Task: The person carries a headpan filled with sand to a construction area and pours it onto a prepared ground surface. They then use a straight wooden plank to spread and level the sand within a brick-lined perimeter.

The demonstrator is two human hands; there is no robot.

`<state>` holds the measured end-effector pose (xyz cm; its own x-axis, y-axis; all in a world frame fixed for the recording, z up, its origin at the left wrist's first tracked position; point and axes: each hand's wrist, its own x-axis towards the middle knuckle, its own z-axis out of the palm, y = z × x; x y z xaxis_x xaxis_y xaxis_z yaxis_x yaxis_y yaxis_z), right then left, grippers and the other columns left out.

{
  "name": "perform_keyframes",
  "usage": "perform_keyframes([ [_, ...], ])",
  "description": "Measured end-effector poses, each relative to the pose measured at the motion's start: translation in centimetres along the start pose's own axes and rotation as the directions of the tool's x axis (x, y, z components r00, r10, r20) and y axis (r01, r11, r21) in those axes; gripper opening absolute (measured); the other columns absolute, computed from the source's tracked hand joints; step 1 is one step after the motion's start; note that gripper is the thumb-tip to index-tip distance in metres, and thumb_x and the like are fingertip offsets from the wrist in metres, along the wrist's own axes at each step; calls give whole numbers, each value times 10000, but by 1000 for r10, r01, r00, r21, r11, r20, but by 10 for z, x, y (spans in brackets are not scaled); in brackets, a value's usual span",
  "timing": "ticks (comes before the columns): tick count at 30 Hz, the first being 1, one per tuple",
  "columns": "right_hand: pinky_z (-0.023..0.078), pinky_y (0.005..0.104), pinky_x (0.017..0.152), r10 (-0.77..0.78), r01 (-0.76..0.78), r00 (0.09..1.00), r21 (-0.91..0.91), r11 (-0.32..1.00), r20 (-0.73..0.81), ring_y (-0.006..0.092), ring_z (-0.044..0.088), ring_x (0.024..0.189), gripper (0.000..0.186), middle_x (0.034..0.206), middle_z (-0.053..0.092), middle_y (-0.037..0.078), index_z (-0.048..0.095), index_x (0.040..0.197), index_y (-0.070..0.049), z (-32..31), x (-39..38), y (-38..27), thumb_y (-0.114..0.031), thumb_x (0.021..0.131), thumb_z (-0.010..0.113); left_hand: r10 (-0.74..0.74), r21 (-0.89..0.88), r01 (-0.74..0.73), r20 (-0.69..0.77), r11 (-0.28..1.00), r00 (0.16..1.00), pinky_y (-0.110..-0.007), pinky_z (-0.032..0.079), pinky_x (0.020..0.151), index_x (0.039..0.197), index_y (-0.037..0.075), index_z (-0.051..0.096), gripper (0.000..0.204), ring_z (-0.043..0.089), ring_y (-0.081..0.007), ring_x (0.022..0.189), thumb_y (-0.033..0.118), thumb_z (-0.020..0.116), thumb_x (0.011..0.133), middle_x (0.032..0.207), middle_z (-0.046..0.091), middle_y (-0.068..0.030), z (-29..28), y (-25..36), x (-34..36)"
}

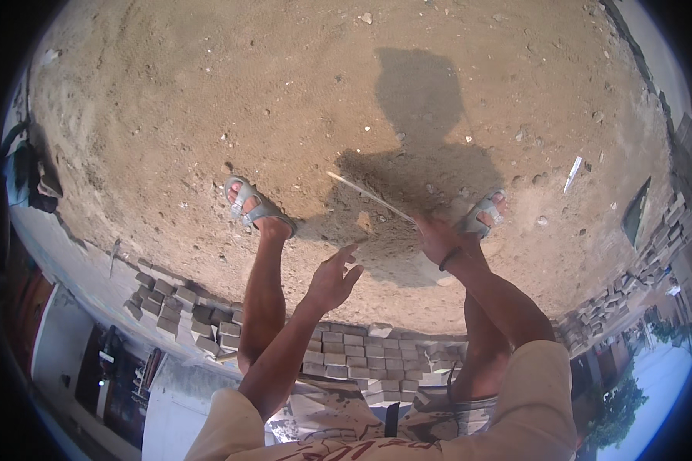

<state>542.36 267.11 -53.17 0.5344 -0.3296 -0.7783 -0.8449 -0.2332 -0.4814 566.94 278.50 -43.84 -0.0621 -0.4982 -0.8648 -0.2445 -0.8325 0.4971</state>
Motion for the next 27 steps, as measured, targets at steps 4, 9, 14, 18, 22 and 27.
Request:
perform_keyframes([
  [4, 458, 522, 696, 23, 2, 994, 224, 975, -107, 439, 592, 778, 304, 803, 610, 250, 479, 1118, -49, 34, 43, -75, -104, 826, 542, 53, 9, -52, -19, 999, 998, -460, 465, 836, 1270, 63, 431, 453, 588, -393, 992, 245, 572, 881, 1073, 606, -232, 1, 0, 2],
  [9, 455, 550, 653, 136, -132, 987, 54, 990, -90, 445, 601, 720, 252, 710, 610, 237, 447, 1036, -62, 97, 88, -66, -155, 817, 528, 19, 16, -19, -14, 1000, 1000, -435, 477, 814, 1287, 64, 432, 462, 606, -374, 952, 250, 567, 886, 1052, 616, -218, -4, 9, 13],
  [14, 471, 533, 730, 238, -350, 820, -126, 928, -520, 454, 598, 810, 398, 833, 624, 270, 493, 1164, -32, 30, 60, 43, -165, 803, 593, 38, -10, -38, -26, 999, 999, -447, 468, 836, 1310, 67, 412, 489, 591, -397, 985, 244, 572, 883, 1055, 614, -229, 2, -1, 6],
  [18, 473, 515, 770, 584, -668, 632, 24, 743, -510, 455, 596, 861, 262, 881, 623, 284, 523, 1012, -13, -79, 15, 110, -185, 815, 533, 17, -26, -17, -5, 1000, 1000, -450, 466, 840, 1319, 67, 408, 503, 583, -393, 1004, 255, 574, 882, 1069, 611, -227, 0, -3, 4],
  [22, 484, 483, 770, 520, -592, 530, 147, 792, -670, 424, 602, 896, 336, 972, 616, 274, 544, 1120, -28, -165, -11, 122, -155, 809, 520, -13, -29, 13, 11, 1000, 1000, -455, 459, 851, 1318, 65, 407, 504, 575, -392, 1022, 259, 571, 882, 1080, 608, -227, -5, -1, 2],
  [27, 474, 445, 803, 102, -286, 629, -107, 952, -771, 398, 587, 921, 552, 1040, 610, 218, 482, 1296, -141, -189, 40, 84, -21, 759, 528, 13, -38, -13, 13, 999, 1000, -451, 457, 857, 1319, 66, 405, 502, 576, -389, 1023, 257, 566, 884, 1090, 606, -224, 2, -4, 1],
])
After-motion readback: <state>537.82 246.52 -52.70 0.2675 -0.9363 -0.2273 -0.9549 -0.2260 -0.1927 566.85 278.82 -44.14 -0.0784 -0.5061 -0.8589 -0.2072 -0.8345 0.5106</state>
